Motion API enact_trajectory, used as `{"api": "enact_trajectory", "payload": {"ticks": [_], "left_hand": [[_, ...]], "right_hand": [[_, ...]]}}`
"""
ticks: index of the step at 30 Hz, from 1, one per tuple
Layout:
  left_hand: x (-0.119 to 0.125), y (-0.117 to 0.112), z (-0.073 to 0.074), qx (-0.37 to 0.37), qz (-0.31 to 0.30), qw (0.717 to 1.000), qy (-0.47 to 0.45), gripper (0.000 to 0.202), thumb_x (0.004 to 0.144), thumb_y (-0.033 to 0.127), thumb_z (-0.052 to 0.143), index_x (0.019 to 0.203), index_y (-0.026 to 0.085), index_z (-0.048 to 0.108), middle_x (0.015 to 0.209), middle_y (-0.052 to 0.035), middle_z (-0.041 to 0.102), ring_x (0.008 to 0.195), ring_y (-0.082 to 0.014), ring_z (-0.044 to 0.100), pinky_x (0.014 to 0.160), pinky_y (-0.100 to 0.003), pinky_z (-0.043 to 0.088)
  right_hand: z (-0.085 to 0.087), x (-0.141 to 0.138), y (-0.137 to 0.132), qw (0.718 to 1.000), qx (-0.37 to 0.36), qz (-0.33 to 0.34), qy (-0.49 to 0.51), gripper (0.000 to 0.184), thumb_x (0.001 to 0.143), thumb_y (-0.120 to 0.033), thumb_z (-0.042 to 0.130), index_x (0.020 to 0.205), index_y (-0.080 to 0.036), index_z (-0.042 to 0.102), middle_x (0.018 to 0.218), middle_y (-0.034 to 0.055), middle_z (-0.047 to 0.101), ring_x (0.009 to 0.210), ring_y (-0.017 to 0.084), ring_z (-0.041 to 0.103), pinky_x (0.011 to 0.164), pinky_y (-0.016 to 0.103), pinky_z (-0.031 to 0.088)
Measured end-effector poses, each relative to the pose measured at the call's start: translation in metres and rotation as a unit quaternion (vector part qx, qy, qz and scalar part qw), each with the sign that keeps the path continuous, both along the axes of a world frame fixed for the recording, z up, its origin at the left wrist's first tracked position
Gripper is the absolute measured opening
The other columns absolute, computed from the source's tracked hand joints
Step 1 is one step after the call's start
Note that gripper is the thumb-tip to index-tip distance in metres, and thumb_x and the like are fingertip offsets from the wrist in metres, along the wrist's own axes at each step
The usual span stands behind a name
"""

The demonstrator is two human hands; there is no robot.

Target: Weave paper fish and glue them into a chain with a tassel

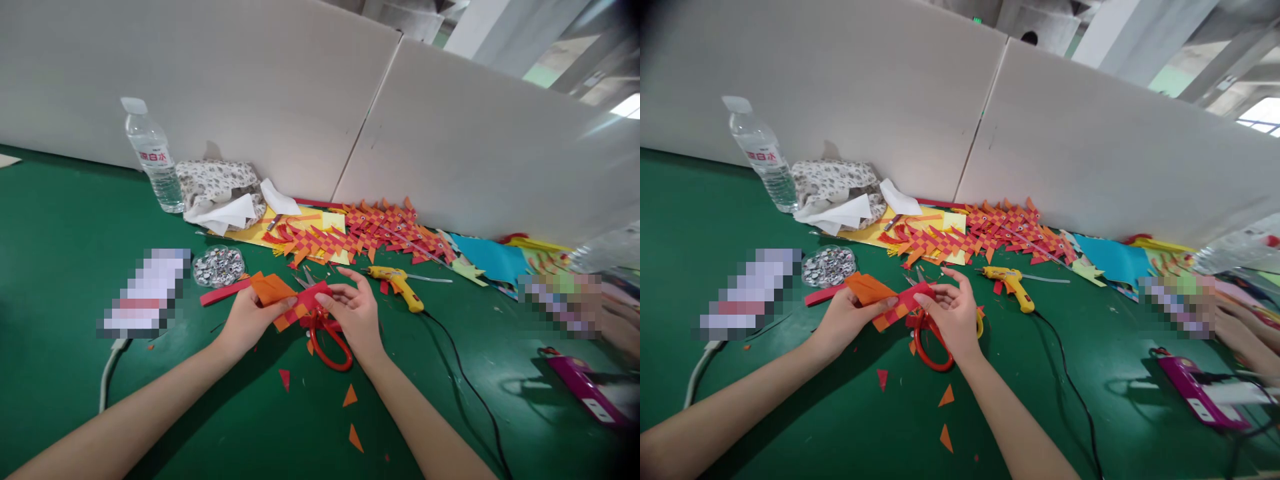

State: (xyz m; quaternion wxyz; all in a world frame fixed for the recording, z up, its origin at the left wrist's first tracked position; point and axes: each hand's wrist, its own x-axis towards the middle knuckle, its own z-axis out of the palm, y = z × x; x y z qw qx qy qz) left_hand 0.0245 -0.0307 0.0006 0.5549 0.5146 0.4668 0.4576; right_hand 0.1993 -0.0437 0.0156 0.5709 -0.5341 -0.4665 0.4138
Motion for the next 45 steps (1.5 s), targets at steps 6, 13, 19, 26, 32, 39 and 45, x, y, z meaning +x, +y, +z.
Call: {"api": "enact_trajectory", "payload": {"ticks": [6, 13, 19, 26, 32, 39, 45], "left_hand": [[0.0005, -0.0015, 0.0011, 0.006, 0.006, 1.000, -0.001, 0.019, 0.066, 0.033, 0.071, 0.073, 0.016, 0.064, 0.070, 0.0004, 0.066, 0.064, -0.0139, 0.060, 0.056, -0.021, 0.046], [0.0017, -0.0031, 0.0035, -0.014, 0.001, 1.000, -0.025, 0.024, 0.067, 0.035, 0.070, 0.080, 0.015, 0.064, 0.081, -0.0034, 0.069, 0.072, -0.0165, 0.063, 0.062, -0.024, 0.049], [0.0017, -0.0033, 0.0018, -0.014, -0.002, 0.999, -0.034, 0.025, 0.063, 0.035, 0.073, 0.076, 0.016, 0.063, 0.077, -0.0012, 0.068, 0.069, -0.0153, 0.063, 0.059, -0.022, 0.049], [0.0005, -0.0024, 0.0010, -0.015, -0.009, 1.000, 0.002, 0.027, 0.061, 0.038, 0.073, 0.073, 0.016, 0.064, 0.074, -0.0021, 0.068, 0.068, -0.0177, 0.063, 0.058, -0.024, 0.049], [0.0003, -0.0017, 0.0038, 0.001, -0.026, 1.000, -0.004, 0.022, 0.064, 0.035, 0.071, 0.072, 0.015, 0.063, 0.073, -0.0016, 0.068, 0.067, -0.0159, 0.062, 0.060, -0.025, 0.048], [0.0012, -0.0021, -0.0006, 0.004, -0.058, 0.998, -0.016, 0.021, 0.064, 0.033, 0.072, 0.078, 0.017, 0.066, 0.082, -0.0025, 0.071, 0.075, -0.0188, 0.065, 0.065, -0.025, 0.051], [0.0029, -0.0044, 0.0020, -0.017, -0.056, 0.998, -0.031, 0.024, 0.066, 0.036, 0.070, 0.080, 0.016, 0.067, 0.085, -0.0051, 0.071, 0.077, -0.0200, 0.066, 0.067, -0.027, 0.052]], "right_hand": [[-0.0006, -0.0013, -0.0019, 0.999, -0.017, 0.028, -0.032, 0.056, 0.061, -0.031, 0.076, 0.109, -0.024, 0.047, 0.066, -0.0039, 0.063, 0.058, 0.013, 0.061, 0.056, 0.024, 0.049], [-0.0040, -0.0002, -0.0027, 0.999, 0.022, 0.039, -0.017, 0.052, 0.064, -0.028, 0.074, 0.109, -0.026, 0.047, 0.074, -0.0028, 0.065, 0.069, 0.015, 0.065, 0.064, 0.026, 0.052], [-0.0052, -0.0034, -0.0052, 0.997, 0.008, 0.077, -0.019, 0.055, 0.065, -0.028, 0.074, 0.112, -0.026, 0.044, 0.083, 0.0000, 0.068, 0.073, 0.017, 0.066, 0.067, 0.029, 0.054], [-0.0016, -0.0070, -0.0071, 0.994, -0.021, 0.109, -0.021, 0.054, 0.065, -0.029, 0.074, 0.110, -0.025, 0.045, 0.083, 0.0017, 0.071, 0.074, 0.020, 0.068, 0.069, 0.034, 0.055], [-0.0008, -0.0048, -0.0043, 0.996, -0.020, 0.091, -0.012, 0.055, 0.062, -0.031, 0.076, 0.108, -0.025, 0.047, 0.079, 0.0005, 0.071, 0.071, 0.020, 0.068, 0.068, 0.034, 0.055], [-0.0021, -0.0065, -0.0068, 0.993, -0.021, 0.114, -0.012, 0.054, 0.065, -0.029, 0.074, 0.111, -0.026, 0.045, 0.078, -0.0003, 0.069, 0.069, 0.018, 0.067, 0.064, 0.031, 0.055], [-0.0018, -0.0063, -0.0071, 0.991, -0.030, 0.130, -0.013, 0.053, 0.067, -0.030, 0.072, 0.112, -0.026, 0.045, 0.078, 0.0000, 0.068, 0.061, 0.016, 0.065, 0.054, 0.029, 0.055]]}}
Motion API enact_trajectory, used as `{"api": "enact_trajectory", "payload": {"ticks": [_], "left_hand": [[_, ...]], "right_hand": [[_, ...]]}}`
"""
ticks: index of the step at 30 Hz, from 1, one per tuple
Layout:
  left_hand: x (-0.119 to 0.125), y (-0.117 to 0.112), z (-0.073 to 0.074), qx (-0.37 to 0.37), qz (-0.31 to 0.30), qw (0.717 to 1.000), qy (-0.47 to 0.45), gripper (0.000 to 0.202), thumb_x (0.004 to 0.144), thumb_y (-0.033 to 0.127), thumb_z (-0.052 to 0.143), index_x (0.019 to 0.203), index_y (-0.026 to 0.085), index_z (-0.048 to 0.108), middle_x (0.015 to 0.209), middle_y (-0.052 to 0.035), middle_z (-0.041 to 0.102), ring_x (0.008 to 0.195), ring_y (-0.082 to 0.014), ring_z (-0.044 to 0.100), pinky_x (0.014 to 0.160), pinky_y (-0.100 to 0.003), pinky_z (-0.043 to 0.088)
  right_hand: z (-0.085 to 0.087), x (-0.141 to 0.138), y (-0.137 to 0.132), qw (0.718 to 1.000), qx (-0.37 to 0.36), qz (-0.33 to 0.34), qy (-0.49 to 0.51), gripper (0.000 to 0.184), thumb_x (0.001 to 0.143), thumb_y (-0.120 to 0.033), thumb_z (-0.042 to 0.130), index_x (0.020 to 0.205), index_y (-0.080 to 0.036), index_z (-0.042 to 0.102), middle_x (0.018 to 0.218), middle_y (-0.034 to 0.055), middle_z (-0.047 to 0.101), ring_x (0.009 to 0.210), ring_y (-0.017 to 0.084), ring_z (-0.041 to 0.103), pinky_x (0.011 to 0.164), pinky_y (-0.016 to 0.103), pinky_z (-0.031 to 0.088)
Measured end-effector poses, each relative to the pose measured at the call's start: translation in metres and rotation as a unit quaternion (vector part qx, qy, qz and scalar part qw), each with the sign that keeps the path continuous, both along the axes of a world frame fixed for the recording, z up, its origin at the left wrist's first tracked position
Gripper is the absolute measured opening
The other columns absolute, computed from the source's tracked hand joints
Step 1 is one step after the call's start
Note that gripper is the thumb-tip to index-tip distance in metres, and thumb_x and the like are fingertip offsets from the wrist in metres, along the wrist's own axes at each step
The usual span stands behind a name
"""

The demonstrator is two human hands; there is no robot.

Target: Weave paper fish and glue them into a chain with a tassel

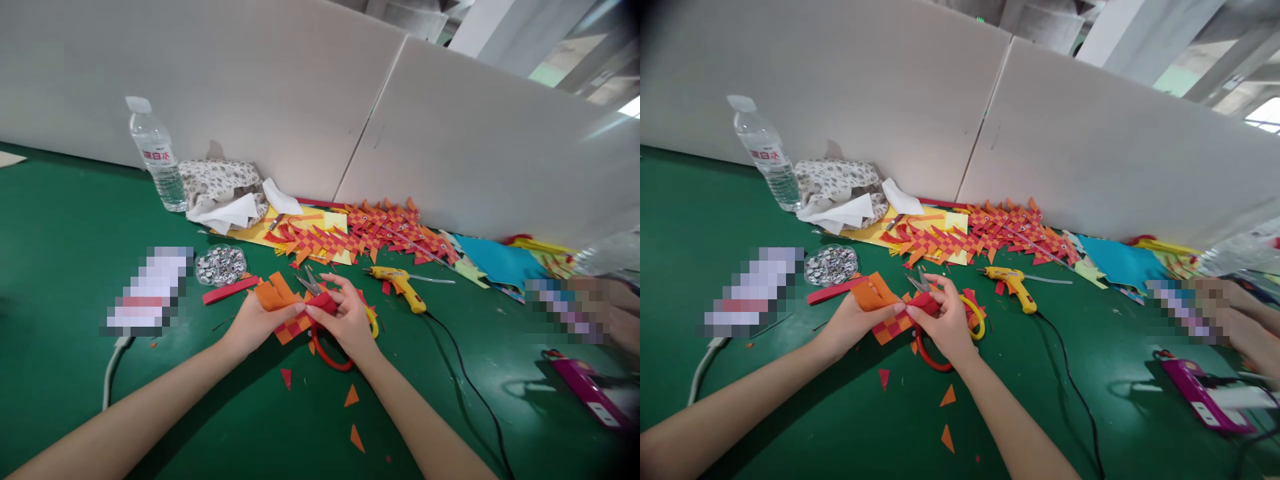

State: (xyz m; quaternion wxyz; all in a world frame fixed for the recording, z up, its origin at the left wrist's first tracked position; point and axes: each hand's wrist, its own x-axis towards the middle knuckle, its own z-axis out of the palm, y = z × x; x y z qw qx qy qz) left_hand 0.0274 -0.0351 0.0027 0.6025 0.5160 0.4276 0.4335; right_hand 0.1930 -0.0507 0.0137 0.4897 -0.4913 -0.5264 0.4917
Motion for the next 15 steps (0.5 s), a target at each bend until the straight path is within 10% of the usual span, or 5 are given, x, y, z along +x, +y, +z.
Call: {"api": "enact_trajectory", "payload": {"ticks": [15], "left_hand": [[-0.0008, 0.0022, -0.0008, -0.007, 0.015, 1.000, 0.008, 0.024, 0.065, 0.037, 0.070, 0.075, 0.016, 0.069, 0.079, -0.0042, 0.071, 0.072, -0.0191, 0.065, 0.064, -0.026, 0.050]], "right_hand": [[0.0025, 0.0037, 0.0028, 1.000, -0.001, -0.005, 0.005, 0.055, 0.064, -0.030, 0.074, 0.112, -0.026, 0.046, 0.072, -0.0026, 0.067, 0.060, 0.015, 0.063, 0.058, 0.028, 0.052]]}}
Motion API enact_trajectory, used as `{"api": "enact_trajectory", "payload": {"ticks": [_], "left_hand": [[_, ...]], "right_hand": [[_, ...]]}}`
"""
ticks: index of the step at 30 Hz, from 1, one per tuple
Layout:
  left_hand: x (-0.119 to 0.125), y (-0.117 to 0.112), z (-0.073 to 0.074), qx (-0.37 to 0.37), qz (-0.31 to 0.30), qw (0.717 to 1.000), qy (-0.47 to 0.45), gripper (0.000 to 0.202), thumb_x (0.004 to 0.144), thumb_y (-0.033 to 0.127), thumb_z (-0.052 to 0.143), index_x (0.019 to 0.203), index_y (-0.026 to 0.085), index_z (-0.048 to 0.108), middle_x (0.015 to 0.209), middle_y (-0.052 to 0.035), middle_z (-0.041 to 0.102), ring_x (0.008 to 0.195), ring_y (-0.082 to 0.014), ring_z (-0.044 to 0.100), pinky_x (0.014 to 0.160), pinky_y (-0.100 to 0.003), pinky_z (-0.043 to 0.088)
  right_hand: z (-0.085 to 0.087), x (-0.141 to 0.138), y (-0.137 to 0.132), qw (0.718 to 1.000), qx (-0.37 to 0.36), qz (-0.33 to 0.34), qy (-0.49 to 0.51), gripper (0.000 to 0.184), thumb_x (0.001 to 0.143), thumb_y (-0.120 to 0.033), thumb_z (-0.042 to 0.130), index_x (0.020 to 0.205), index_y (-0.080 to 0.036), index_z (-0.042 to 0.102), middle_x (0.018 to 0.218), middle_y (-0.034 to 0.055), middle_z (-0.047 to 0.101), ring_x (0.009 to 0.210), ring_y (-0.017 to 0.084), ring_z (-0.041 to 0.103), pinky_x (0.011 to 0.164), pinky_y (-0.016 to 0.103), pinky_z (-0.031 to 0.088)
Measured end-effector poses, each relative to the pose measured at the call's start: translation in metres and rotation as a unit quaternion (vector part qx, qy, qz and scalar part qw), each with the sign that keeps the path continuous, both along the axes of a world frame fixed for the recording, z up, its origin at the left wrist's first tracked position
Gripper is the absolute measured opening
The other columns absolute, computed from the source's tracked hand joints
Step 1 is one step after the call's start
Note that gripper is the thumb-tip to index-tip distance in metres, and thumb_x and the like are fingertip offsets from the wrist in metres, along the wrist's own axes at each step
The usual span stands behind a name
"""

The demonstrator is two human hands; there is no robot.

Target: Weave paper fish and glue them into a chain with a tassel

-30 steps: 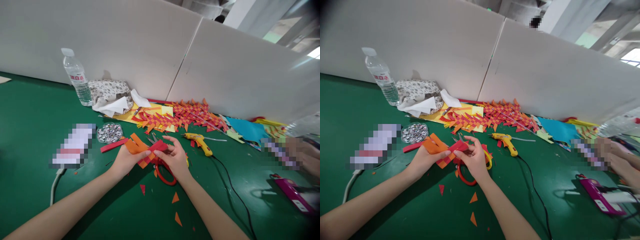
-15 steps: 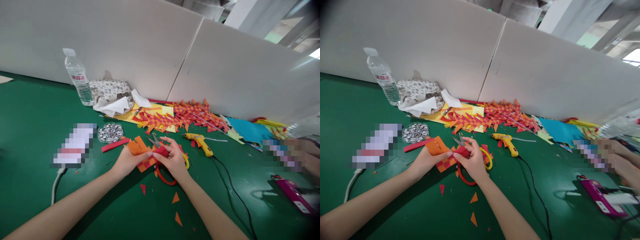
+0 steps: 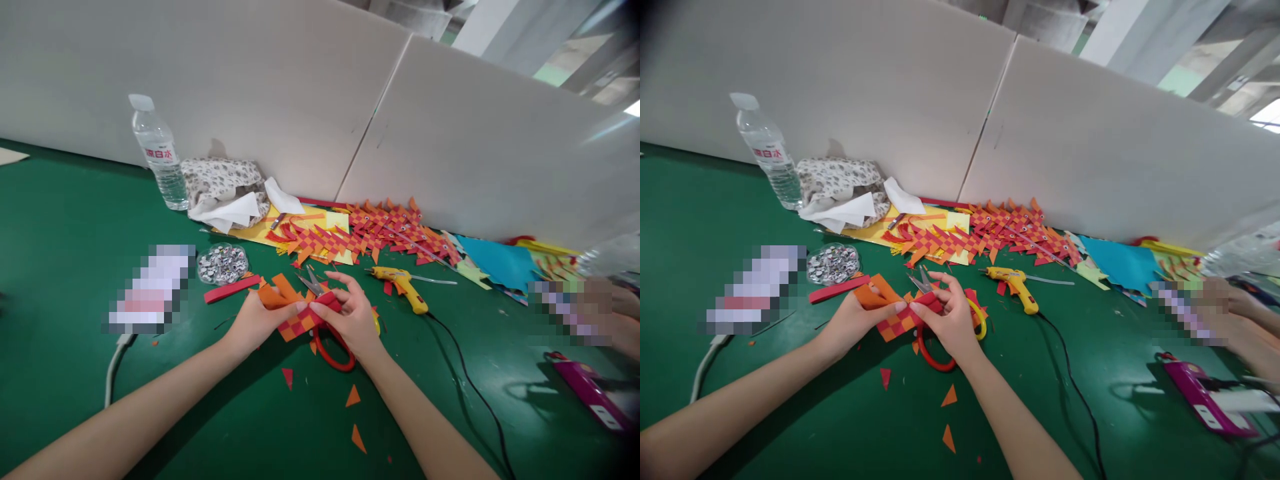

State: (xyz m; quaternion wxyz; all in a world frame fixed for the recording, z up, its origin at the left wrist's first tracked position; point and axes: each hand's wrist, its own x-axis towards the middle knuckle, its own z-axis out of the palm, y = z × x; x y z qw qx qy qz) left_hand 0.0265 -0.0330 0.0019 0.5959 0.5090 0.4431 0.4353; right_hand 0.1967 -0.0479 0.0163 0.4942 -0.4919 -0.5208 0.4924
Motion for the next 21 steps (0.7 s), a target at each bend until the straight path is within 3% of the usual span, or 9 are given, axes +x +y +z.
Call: {"api": "enact_trajectory", "payload": {"ticks": [3, 7, 12, 17, 21], "left_hand": [[-0.0008, -0.0005, 0.0026, -0.026, 0.027, 0.999, -0.024, 0.025, 0.065, 0.038, 0.070, 0.077, 0.016, 0.067, 0.081, -0.0035, 0.071, 0.071, -0.0179, 0.065, 0.062, -0.025, 0.051], [-0.0013, -0.0011, 0.0003, -0.026, -0.002, 0.999, -0.019, 0.026, 0.064, 0.038, 0.071, 0.076, 0.016, 0.069, 0.080, -0.0041, 0.072, 0.071, -0.0188, 0.065, 0.060, -0.025, 0.051], [-0.0004, -0.0012, -0.0007, -0.031, -0.022, 0.998, -0.044, 0.028, 0.064, 0.039, 0.071, 0.082, 0.018, 0.070, 0.086, -0.0039, 0.072, 0.076, -0.0193, 0.065, 0.065, -0.026, 0.052], [-0.0017, 0.0023, 0.0041, -0.056, 0.024, 0.996, -0.065, 0.032, 0.067, 0.042, 0.068, 0.086, 0.017, 0.067, 0.085, -0.0050, 0.071, 0.075, -0.0182, 0.065, 0.061, -0.025, 0.051], [-0.0012, 0.0022, 0.0019, -0.039, 0.005, 0.999, -0.021, 0.030, 0.063, 0.038, 0.072, 0.081, 0.015, 0.066, 0.081, -0.0050, 0.070, 0.074, -0.0187, 0.065, 0.063, -0.026, 0.050]], "right_hand": [[0.0010, 0.0002, -0.0002, 1.000, -0.003, -0.001, -0.006, 0.054, 0.065, -0.030, 0.073, 0.112, -0.025, 0.045, 0.073, -0.0025, 0.066, 0.062, 0.015, 0.063, 0.060, 0.028, 0.052], [0.0011, -0.0005, -0.0013, 0.998, -0.004, 0.021, -0.063, 0.055, 0.063, -0.030, 0.074, 0.111, -0.025, 0.047, 0.075, -0.0023, 0.066, 0.063, 0.015, 0.063, 0.062, 0.029, 0.051], [-0.0013, 0.0005, -0.0017, 0.992, 0.027, 0.039, -0.118, 0.049, 0.067, -0.029, 0.072, 0.110, -0.025, 0.049, 0.073, -0.0021, 0.067, 0.077, 0.019, 0.065, 0.082, 0.039, 0.047], [-0.0004, 0.0015, 0.0000, 0.994, 0.027, -0.002, -0.110, 0.047, 0.065, -0.029, 0.073, 0.106, -0.025, 0.050, 0.071, -0.0020, 0.067, 0.070, 0.017, 0.065, 0.073, 0.034, 0.050], [0.0016, 0.0015, 0.0014, 0.994, 0.034, -0.044, -0.096, 0.045, 0.064, -0.029, 0.073, 0.103, -0.024, 0.051, 0.072, -0.0020, 0.067, 0.067, 0.016, 0.064, 0.069, 0.031, 0.050]]}}
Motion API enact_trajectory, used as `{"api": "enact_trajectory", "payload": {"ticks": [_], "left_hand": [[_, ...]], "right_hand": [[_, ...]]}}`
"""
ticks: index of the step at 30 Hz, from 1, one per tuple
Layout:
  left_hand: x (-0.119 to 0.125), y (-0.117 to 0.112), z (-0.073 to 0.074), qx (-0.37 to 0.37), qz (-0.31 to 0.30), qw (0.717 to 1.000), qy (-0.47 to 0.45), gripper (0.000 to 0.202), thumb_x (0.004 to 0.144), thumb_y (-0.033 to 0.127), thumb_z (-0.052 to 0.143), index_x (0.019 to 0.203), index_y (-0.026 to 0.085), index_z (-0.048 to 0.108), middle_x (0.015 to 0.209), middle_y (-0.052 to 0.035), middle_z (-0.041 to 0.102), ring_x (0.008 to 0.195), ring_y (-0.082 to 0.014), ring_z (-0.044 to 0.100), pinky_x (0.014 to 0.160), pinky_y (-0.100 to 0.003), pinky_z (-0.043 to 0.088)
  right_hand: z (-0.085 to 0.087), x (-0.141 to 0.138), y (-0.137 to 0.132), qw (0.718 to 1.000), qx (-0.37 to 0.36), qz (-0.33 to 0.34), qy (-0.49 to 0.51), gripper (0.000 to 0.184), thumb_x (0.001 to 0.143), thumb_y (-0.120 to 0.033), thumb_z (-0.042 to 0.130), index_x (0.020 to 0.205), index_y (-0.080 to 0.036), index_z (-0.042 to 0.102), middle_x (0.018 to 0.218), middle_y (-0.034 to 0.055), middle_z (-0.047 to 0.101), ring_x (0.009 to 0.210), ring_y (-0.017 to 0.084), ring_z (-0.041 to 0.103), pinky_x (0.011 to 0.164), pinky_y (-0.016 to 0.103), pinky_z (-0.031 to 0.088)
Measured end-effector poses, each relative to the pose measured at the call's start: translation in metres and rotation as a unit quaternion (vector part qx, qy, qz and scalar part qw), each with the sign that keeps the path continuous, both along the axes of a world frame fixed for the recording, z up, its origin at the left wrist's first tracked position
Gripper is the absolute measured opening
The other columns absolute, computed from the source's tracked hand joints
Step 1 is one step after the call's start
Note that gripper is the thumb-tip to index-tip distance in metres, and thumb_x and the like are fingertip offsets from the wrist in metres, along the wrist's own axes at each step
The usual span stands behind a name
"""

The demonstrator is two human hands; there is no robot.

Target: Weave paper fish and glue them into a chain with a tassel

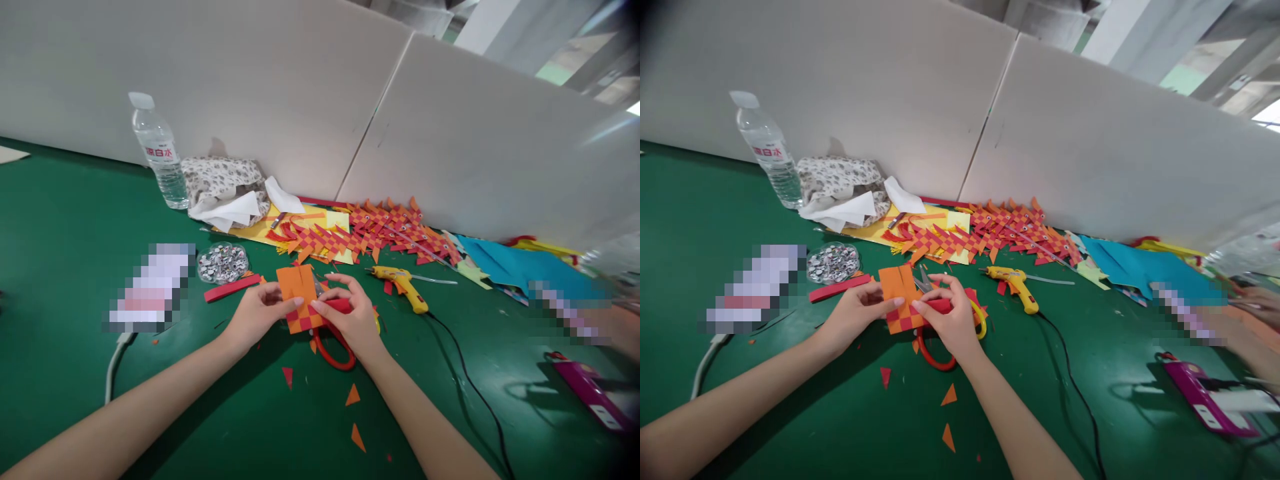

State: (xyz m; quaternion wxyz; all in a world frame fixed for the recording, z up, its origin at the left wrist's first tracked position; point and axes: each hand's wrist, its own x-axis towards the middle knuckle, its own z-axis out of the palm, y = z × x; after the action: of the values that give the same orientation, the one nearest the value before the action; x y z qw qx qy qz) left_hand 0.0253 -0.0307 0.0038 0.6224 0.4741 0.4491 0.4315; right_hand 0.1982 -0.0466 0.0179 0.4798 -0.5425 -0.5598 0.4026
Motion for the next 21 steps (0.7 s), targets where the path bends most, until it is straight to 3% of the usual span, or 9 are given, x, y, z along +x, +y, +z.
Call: {"api": "enact_trajectory", "payload": {"ticks": [4, 11, 18, 21], "left_hand": [[0.0011, -0.0013, -0.0022, 0.008, -0.017, 1.000, -0.014, 0.028, 0.065, 0.036, 0.071, 0.083, 0.015, 0.066, 0.087, -0.0064, 0.071, 0.077, -0.0197, 0.065, 0.068, -0.029, 0.051], [0.0012, -0.0015, -0.0005, 0.019, -0.027, 0.998, -0.051, 0.029, 0.063, 0.031, 0.073, 0.086, 0.016, 0.065, 0.093, -0.0064, 0.070, 0.086, -0.0195, 0.064, 0.079, -0.031, 0.050], [0.0018, -0.0008, -0.0027, 0.005, 0.002, 0.999, -0.050, 0.022, 0.067, 0.035, 0.070, 0.079, 0.018, 0.063, 0.076, 0.0020, 0.066, 0.068, -0.0092, 0.060, 0.060, -0.017, 0.047], [0.0015, 0.0002, -0.0045, -0.001, 0.009, 0.999, -0.047, 0.021, 0.069, 0.036, 0.069, 0.080, 0.019, 0.064, 0.076, 0.0026, 0.066, 0.066, -0.0077, 0.058, 0.059, -0.016, 0.046]], "right_hand": [[-0.0006, 0.0003, -0.0003, 1.000, 0.014, -0.012, -0.001, 0.044, 0.065, -0.028, 0.073, 0.102, -0.024, 0.051, 0.072, -0.0026, 0.066, 0.070, 0.016, 0.064, 0.072, 0.031, 0.049], [-0.0011, 0.0000, -0.0002, 1.000, -0.010, -0.009, 0.004, 0.041, 0.065, -0.031, 0.072, 0.100, -0.023, 0.052, 0.072, -0.0018, 0.065, 0.060, 0.014, 0.061, 0.061, 0.027, 0.049], [-0.0025, 0.0017, 0.0016, 1.000, -0.010, -0.023, 0.003, 0.040, 0.066, -0.031, 0.072, 0.099, -0.022, 0.051, 0.073, -0.0006, 0.065, 0.068, 0.016, 0.063, 0.065, 0.029, 0.049], [-0.0032, 0.0019, 0.0018, 1.000, -0.017, -0.011, 0.010, 0.041, 0.064, -0.030, 0.073, 0.099, -0.022, 0.051, 0.073, -0.0009, 0.064, 0.070, 0.016, 0.062, 0.066, 0.028, 0.048]]}}
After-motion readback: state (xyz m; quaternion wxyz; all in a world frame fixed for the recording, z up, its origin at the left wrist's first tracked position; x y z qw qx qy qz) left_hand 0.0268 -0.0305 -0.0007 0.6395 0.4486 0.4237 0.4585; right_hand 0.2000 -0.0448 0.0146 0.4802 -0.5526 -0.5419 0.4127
